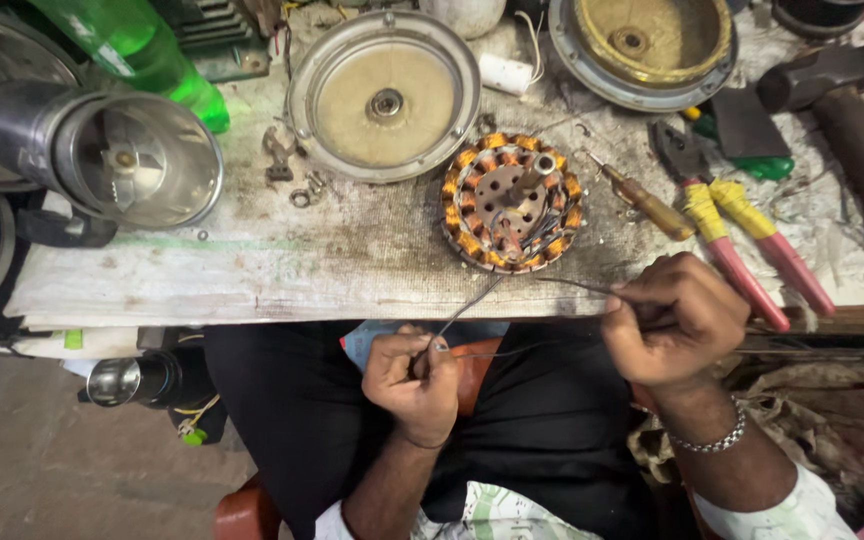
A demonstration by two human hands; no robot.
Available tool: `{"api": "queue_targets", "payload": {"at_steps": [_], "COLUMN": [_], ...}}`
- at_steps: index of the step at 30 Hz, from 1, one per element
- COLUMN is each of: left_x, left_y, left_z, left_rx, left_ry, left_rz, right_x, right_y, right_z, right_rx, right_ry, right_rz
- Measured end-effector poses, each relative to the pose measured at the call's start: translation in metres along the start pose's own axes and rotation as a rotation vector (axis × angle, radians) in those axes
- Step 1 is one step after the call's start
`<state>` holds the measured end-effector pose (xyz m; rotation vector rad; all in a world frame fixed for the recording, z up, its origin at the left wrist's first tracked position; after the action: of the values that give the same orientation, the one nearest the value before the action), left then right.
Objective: The person uses a multimeter to test continuity on the wires of a stator assembly. They hold the probes against different wire ends and coil slots, checking for electrical connections while seated at a cluttered workbench.
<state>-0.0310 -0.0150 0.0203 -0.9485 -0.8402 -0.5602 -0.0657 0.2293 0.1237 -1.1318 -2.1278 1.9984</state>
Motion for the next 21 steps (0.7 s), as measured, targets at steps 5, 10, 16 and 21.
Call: {"api": "queue_targets", "payload": {"at_steps": [5, 10, 16, 21], "left_x": [0.048, 0.069, 0.074, 0.07], "left_y": [0.071, 0.094, 0.097, 0.101], "left_z": [-0.019, -0.027, -0.024, -0.024], "left_rx": [0.046, 0.065, 0.077, 0.07], "left_ry": [0.012, 0.027, 0.025, 0.03], "left_rz": [-0.029, -0.069, -0.049, -0.06], "right_x": [-0.065, -0.095, -0.099, -0.097], "right_y": [0.034, 0.042, 0.039, 0.045], "right_z": [-0.052, -0.068, -0.075, -0.073], "right_rx": [-0.006, -0.001, 0.013, 0.003], "right_ry": [0.068, 0.072, 0.086, 0.091], "right_rz": [0.068, 0.075, 0.072, 0.083]}}
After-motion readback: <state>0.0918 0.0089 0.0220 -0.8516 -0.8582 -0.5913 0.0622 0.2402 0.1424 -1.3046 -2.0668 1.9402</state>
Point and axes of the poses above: each hand's wrist, its own y-axis away from the middle knuckle, its own z-axis out of the palm, x = y × z, the point moved 4 cm from there along -y, towards the middle knuckle, and after that the axes turned 7 degrees about x, right-handed, at the moved point
